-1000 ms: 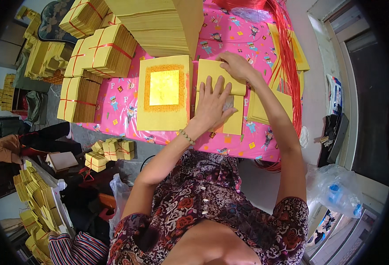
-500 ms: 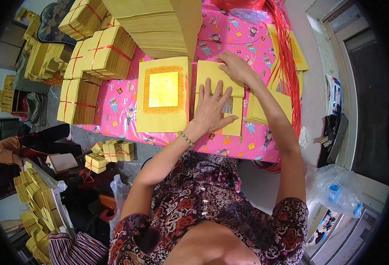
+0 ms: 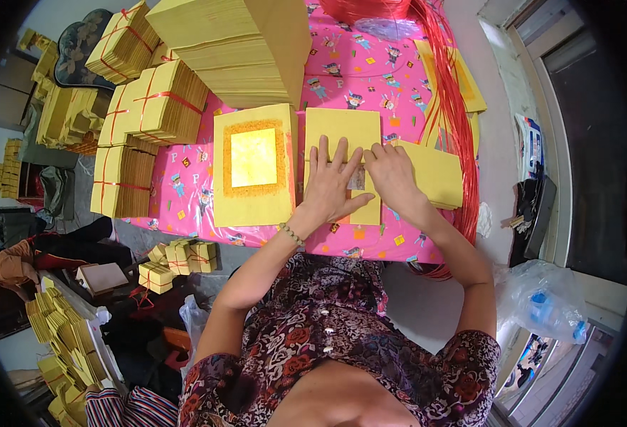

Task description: Tying stacks of yellow joss paper with red string and organizing them into bundles.

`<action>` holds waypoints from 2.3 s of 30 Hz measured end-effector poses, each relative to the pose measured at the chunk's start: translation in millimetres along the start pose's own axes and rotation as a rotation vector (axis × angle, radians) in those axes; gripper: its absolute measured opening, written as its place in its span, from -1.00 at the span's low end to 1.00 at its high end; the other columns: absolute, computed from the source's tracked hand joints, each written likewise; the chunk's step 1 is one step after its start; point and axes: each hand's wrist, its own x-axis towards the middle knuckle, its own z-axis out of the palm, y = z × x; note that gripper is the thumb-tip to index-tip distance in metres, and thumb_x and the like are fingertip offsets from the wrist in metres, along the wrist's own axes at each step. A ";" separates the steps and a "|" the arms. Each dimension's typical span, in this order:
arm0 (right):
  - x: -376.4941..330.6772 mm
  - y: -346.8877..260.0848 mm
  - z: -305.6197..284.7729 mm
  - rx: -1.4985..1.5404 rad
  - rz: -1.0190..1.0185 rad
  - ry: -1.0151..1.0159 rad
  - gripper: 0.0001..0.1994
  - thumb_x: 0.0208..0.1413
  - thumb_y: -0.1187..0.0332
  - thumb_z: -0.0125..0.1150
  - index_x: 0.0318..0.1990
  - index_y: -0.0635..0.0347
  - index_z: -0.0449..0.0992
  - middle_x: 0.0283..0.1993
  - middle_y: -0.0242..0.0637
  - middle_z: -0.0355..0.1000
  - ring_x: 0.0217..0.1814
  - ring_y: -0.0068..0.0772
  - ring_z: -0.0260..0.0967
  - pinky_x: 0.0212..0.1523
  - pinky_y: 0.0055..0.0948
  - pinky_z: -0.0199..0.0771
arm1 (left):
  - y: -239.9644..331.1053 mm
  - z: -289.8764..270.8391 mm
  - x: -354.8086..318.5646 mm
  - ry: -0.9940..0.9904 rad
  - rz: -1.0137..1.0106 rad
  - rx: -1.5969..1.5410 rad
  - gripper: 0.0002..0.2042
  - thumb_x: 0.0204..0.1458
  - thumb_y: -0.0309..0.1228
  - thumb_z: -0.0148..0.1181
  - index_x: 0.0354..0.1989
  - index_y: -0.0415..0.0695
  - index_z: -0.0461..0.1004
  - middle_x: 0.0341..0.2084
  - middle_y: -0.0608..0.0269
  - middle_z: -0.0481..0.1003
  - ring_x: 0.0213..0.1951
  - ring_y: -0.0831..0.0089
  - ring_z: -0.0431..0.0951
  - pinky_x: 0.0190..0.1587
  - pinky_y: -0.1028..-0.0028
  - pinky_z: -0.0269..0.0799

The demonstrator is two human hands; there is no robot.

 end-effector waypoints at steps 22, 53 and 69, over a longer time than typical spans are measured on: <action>54.1 39.1 -4.3 0.391 0.163 -0.484 -0.80 0.03 0.32 0.25 -0.37 0.33 0.55 -0.34 0.10 0.53 -0.18 0.16 0.51 -0.19 0.03 0.47 | -2.8 -2.4 2.0 -0.044 0.011 0.023 -0.01 -0.10 0.39 0.08 0.43 -0.03 0.11 0.38 -0.21 0.03 0.39 -0.44 -0.17 0.36 -0.29 -0.25; 67.6 30.2 -8.2 0.311 0.234 -0.561 -0.49 0.08 -0.09 0.22 -0.62 0.21 0.53 -0.68 -0.24 0.48 -0.56 -0.27 0.54 -0.39 -0.26 0.53 | 4.7 -18.9 -20.8 -0.033 -0.085 0.172 -0.10 0.02 0.23 0.09 0.32 -0.34 0.18 0.21 -0.26 0.21 0.31 -0.20 0.12 0.38 -0.03 -0.07; 72.4 22.0 -2.1 0.155 0.273 -0.551 -0.27 -0.07 -0.32 0.25 -0.21 0.34 0.60 -0.22 0.00 0.58 -0.10 -0.03 0.56 -0.10 -0.08 0.53 | 9.3 -19.5 -23.2 -0.086 -0.153 0.243 -0.06 0.07 0.23 0.01 0.34 -0.45 0.10 0.34 -0.25 0.12 0.36 -0.34 0.03 0.41 -0.03 -0.16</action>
